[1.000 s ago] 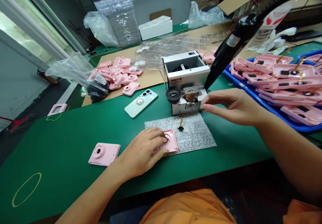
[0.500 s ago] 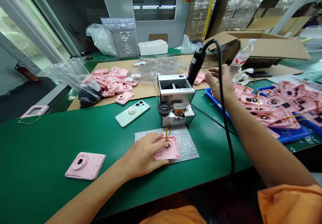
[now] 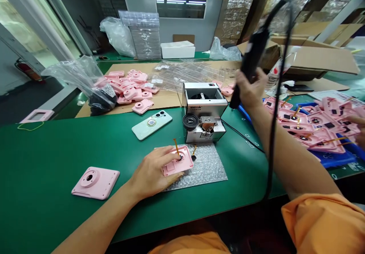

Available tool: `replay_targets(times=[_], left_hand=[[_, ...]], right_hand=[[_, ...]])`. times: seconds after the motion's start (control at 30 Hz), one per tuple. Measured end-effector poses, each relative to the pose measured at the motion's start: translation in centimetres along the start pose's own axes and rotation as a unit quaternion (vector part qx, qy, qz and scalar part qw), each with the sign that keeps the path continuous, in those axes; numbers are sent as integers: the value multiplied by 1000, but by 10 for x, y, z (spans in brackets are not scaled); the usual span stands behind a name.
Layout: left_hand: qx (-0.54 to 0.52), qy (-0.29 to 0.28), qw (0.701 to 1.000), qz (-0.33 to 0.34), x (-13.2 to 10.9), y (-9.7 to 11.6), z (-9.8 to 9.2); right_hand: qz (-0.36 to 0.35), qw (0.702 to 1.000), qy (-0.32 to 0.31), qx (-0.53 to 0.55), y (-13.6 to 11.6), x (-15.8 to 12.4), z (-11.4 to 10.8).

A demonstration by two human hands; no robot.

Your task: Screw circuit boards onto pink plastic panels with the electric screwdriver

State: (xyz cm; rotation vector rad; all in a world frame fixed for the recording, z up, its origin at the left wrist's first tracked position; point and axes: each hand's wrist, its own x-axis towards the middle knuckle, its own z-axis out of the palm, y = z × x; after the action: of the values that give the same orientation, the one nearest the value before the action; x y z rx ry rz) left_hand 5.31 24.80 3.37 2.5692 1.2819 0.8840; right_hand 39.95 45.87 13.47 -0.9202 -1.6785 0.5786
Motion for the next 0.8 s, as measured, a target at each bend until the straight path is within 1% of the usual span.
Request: replay_targets(times=[0.03, 0.07, 0.13, 0.2, 0.27, 0.3, 0.37, 0.43, 0.47, 0.5, 0.57, 0.6, 0.7, 0.73, 0.8], left_hand=[[4, -18, 1000, 0, -1, 0, 2], [8, -35, 999, 0, -1, 1, 4], [6, -58, 998, 1, -1, 4, 7], [-9, -66, 998, 3, 0, 7, 10], [-26, -72, 997, 11, 1, 10, 12], [-31, -73, 997, 15, 2, 12, 13], [-34, -71, 997, 26, 3, 15, 15], [-33, -61, 997, 34, 3, 17, 18], [-32, -57, 997, 35, 3, 17, 19], [-31, -54, 997, 35, 2, 17, 19], [-28, -53, 997, 38, 0, 17, 20], [-24, -52, 998, 40, -1, 16, 21], [-9, -44, 998, 44, -3, 15, 22], [-5, -44, 998, 42, -3, 15, 22], [-2, -46, 998, 41, -3, 15, 23]], right_hand=[[-20, 996, 89, 1, -14, -7, -3], [-34, 987, 154, 8, -30, -17, -5], [-27, 991, 121, 53, -64, -41, -5], [0, 993, 46, 108, -94, -69, -1], [55, 983, -42, 168, -112, -97, 6], [88, 974, -83, 189, -115, -110, 10], [142, 954, -160, 211, -115, -130, 18], [163, 938, -215, 216, -110, -141, 26], [162, 935, -223, 223, -107, -144, 30], [157, 935, -218, 230, -106, -144, 34], [125, 947, -180, 234, -107, -139, 43], [106, 957, -146, 228, -109, -134, 48], [38, 982, -11, 182, -117, -116, 65], [14, 986, 32, 164, -119, -110, 70], [-25, 987, 86, 132, -121, -100, 79]])
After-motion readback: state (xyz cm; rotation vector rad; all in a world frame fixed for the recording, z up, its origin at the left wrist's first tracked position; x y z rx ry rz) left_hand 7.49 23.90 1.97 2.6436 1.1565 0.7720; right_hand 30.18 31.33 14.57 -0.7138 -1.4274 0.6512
